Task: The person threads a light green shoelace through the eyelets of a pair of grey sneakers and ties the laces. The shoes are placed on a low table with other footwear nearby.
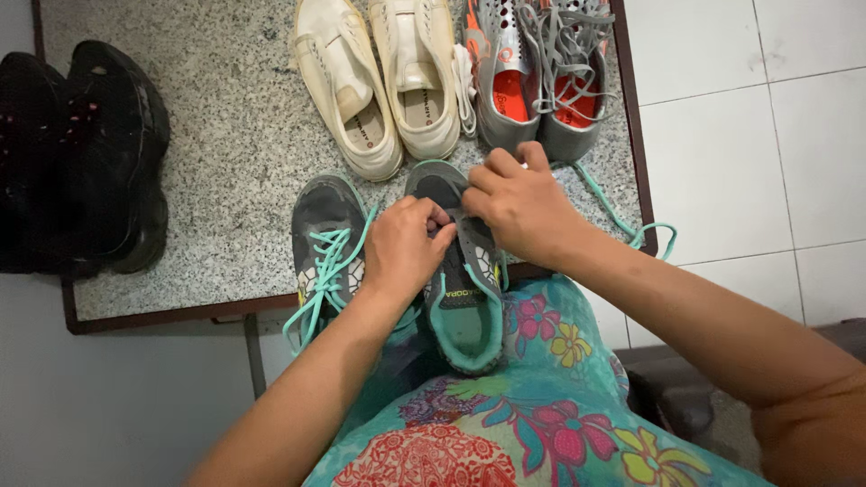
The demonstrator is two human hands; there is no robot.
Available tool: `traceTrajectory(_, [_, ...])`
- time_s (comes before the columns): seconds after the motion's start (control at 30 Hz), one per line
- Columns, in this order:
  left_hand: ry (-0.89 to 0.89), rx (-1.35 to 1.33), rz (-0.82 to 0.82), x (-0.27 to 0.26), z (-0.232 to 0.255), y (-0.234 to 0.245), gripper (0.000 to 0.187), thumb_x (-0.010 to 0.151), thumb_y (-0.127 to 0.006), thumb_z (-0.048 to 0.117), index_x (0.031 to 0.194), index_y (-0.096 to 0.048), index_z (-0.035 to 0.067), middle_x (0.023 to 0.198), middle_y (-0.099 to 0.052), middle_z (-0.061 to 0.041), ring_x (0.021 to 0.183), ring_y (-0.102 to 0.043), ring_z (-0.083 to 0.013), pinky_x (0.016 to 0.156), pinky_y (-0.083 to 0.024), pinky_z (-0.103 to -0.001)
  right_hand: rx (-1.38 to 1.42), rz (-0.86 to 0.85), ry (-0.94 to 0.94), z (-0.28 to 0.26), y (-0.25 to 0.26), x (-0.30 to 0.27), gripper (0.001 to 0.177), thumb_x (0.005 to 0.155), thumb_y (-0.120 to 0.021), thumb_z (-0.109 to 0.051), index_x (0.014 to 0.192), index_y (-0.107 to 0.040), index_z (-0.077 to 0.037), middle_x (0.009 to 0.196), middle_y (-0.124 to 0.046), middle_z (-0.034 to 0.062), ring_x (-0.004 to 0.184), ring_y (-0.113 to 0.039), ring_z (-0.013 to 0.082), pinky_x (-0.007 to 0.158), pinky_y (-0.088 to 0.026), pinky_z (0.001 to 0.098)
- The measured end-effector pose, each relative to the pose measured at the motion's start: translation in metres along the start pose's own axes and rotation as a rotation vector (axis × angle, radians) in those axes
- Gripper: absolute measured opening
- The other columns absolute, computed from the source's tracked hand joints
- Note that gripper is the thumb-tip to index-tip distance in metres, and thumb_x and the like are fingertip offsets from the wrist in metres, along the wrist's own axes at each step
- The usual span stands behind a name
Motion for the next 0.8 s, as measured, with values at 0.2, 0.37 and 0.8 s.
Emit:
traceTrajectory(0.2, [-0.023, 0.004, -0.002, -0.001, -0.002, 0.0, 0.017, 0.079, -0.083, 0.023, 0.083, -0.074, 0.009, 0.082, -0.07, -0.01, 0.08, -0.069, -0.0318, 0.07, -0.054, -0.045, -0.031, -0.047, 0.096, 0.004, 0.001, 0.007, 0.003, 0.082, -0.066, -0.018, 0.082, -0.068, -0.017, 0.095, -0.06, -0.0024, 0.105, -0.055, 0.0207, 0.1, -0.035, 0.0507])
traceTrajectory(0.37, [-0.05, 0.033, 0.005, -0.001, -0.004, -0.006, 0.016, 0.082, -0.08, 0.022, 0.082, -0.073, 0.008, 0.083, -0.068, -0.012, 0.081, -0.069, -0.0341, 0.07, -0.054, -0.047, 0.006, -0.067, 0.145, 0.008, -0.005, 0.009, 0.003, 0.08, -0.066, -0.019, 0.081, -0.067, -0.017, 0.095, -0.06, -0.0024, 0.108, -0.054, 0.0211, 0.099, -0.032, 0.0521])
traceTrajectory(0.8, [0.056, 0.026, 0.035, -0.003, 0.006, -0.011, 0.01, 0.077, -0.078, 0.025, 0.08, -0.081, 0.016, 0.084, -0.071, -0.008, 0.079, -0.07, -0.0317, 0.069, -0.055, -0.046, 0.262, -0.022, -0.239, -0.005, -0.029, -0.008, 0.007, 0.081, -0.07, -0.017, 0.082, -0.077, -0.02, 0.09, -0.067, -0.0038, 0.108, -0.056, 0.0244, 0.09, -0.031, 0.0511])
Point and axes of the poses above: each hand's wrist, its own x-axis towards the middle knuckle, its own y-axis out of the back of the hand, z = x × y, the point moved 1 cm from there along x, towards the middle knuckle
